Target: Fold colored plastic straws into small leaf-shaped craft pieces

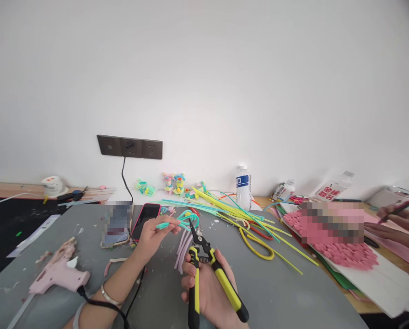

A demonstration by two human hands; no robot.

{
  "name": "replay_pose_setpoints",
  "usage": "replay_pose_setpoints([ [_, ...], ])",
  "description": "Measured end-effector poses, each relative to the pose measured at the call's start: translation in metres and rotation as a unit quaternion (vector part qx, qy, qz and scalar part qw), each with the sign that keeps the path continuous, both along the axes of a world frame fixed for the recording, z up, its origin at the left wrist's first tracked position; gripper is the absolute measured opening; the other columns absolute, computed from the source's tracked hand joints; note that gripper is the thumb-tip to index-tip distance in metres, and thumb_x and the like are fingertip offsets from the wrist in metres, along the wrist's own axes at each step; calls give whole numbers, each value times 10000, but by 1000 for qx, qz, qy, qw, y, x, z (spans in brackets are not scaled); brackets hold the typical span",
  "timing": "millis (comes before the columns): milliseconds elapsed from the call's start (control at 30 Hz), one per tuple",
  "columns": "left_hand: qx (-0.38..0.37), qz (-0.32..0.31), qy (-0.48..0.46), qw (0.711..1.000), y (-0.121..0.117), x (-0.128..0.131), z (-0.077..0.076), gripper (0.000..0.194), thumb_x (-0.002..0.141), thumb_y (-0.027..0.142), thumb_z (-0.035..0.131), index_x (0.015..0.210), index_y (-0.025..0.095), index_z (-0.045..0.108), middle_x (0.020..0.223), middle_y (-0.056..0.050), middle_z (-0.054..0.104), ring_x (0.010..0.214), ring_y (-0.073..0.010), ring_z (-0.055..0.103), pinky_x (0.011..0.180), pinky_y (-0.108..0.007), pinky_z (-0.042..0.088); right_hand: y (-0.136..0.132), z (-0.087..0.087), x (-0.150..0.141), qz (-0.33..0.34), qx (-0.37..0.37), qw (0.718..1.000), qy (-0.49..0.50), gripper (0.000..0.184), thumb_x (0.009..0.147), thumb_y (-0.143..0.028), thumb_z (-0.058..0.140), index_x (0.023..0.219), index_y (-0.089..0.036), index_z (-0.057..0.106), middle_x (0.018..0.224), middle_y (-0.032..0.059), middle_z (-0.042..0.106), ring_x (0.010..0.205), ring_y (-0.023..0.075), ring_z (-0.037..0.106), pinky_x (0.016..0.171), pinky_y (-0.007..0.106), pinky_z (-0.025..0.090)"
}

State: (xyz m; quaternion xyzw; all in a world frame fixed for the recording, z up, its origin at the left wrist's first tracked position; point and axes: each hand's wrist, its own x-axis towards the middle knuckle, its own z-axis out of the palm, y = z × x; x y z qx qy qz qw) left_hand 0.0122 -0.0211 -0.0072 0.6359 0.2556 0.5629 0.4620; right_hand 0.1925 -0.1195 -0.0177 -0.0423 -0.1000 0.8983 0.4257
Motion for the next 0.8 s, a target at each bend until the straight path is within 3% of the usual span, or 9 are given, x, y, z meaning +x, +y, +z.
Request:
replay_pose_setpoints([
  [400,19,-55,7,998,-1,0,6,158,889,272,634,918,223,782,765,-54,724,715,-179,653,629,-266,518,-2,-3,18,-28,9,999,13,510,747,-604,662,961,-168,506,747,-44,411,588,83,406,572,220,506],
  [533,8,-62,-1,998,2,-1,0,175,885,305,643,928,219,789,731,-63,705,714,-184,604,584,-262,464,-8,5,28,-25,45,998,25,474,786,-598,617,942,-160,526,718,-47,416,541,79,364,522,217,484],
  [633,-25,-33,-51,998,4,1,-3,166,864,324,673,897,216,794,687,-43,674,635,-142,544,556,-240,430,-13,14,31,-4,77,997,12,506,793,-640,569,940,-157,532,703,-48,418,505,76,336,501,231,472],
  [733,-68,-16,-112,991,2,4,0,165,822,353,720,838,208,798,827,-54,697,630,-112,554,562,-221,453,-17,18,28,6,89,996,-7,540,775,-691,548,919,-171,522,685,-53,410,486,75,328,485,226,437],
  [800,-111,-30,-146,983,0,6,5,181,785,380,751,811,206,793,1035,-86,708,778,-157,637,638,-247,516,-19,20,25,8,96,995,-13,545,770,-695,549,918,-171,522,679,-54,413,485,75,332,485,220,409],
])
